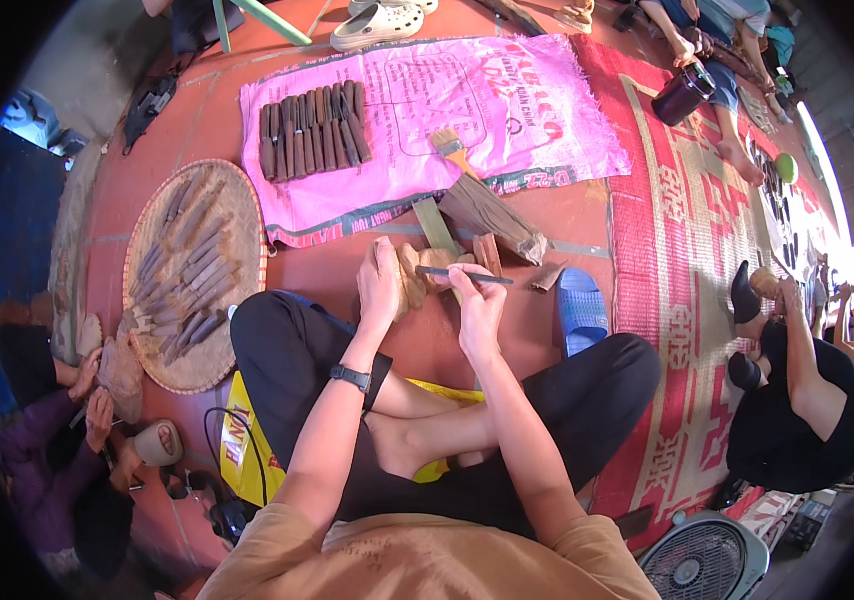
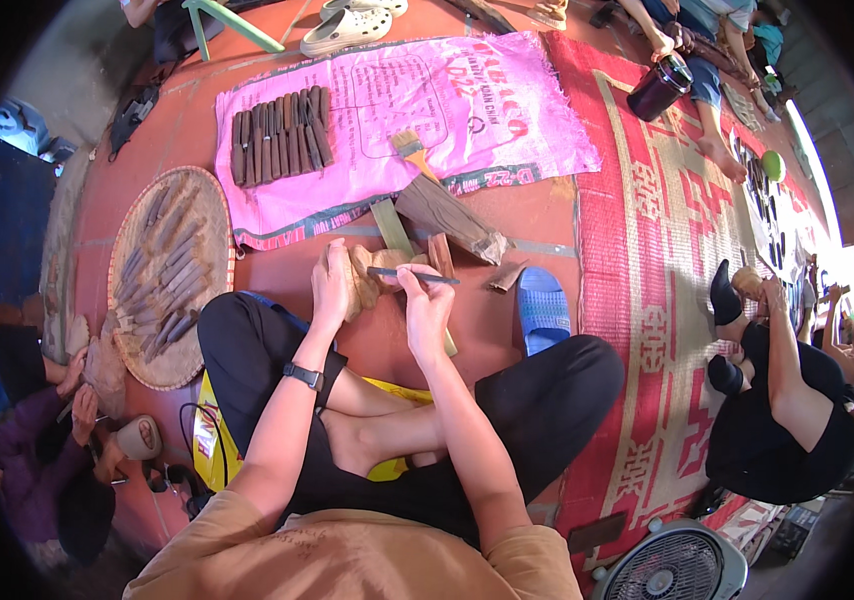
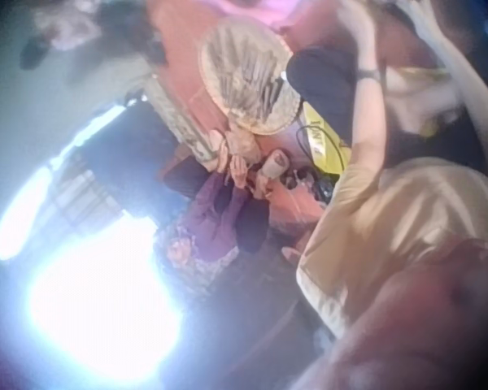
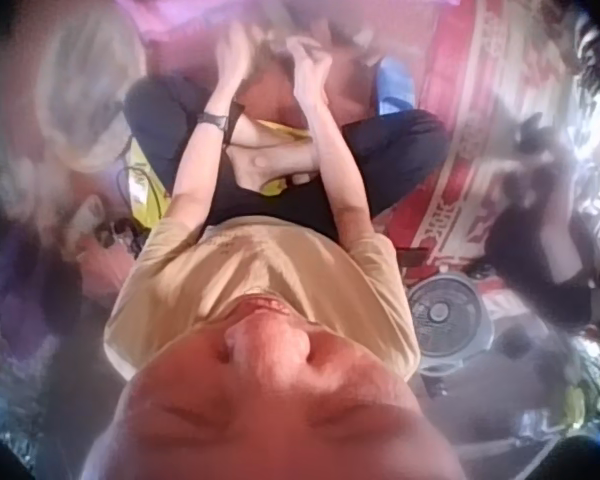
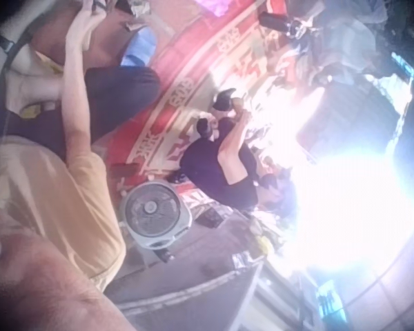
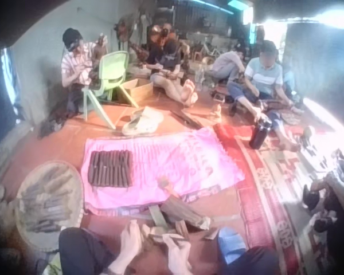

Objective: The person sits on the floor and uses a small knife to carve and shape a piece of wood held in their left hand. They repeatedly scrape the surface of the wood to remove shavings, refining its shape. Finished wooden pieces are visible on a woven tray nearby.

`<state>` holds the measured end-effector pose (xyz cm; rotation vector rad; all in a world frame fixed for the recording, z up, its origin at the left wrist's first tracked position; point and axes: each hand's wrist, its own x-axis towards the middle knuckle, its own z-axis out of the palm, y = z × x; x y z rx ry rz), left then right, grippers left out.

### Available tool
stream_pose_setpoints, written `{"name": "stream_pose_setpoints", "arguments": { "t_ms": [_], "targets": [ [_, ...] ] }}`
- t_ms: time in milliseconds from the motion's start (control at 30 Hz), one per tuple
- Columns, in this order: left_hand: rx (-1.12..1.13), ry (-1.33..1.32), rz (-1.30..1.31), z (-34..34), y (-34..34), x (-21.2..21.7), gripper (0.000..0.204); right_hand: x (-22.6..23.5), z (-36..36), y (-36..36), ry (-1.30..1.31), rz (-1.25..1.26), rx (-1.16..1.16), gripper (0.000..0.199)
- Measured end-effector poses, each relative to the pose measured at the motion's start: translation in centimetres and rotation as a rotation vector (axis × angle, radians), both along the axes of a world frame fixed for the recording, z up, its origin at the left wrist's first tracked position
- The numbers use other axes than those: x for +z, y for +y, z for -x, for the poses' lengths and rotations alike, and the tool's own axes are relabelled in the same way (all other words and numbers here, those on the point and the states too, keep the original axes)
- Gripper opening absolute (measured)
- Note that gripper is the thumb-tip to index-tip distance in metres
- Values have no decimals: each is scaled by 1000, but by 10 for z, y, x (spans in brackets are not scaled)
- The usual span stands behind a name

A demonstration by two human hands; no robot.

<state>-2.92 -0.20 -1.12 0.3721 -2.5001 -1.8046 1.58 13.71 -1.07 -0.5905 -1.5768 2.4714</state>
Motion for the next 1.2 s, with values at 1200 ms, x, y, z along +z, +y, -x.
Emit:
{"name": "stream_pose_setpoints", "arguments": {
  "t_ms": [1200],
  "targets": [
    [20, 12, -24, 2, -2, -13, 48, -15, -5, -1, 9, 111, -41, 12]
  ]
}}
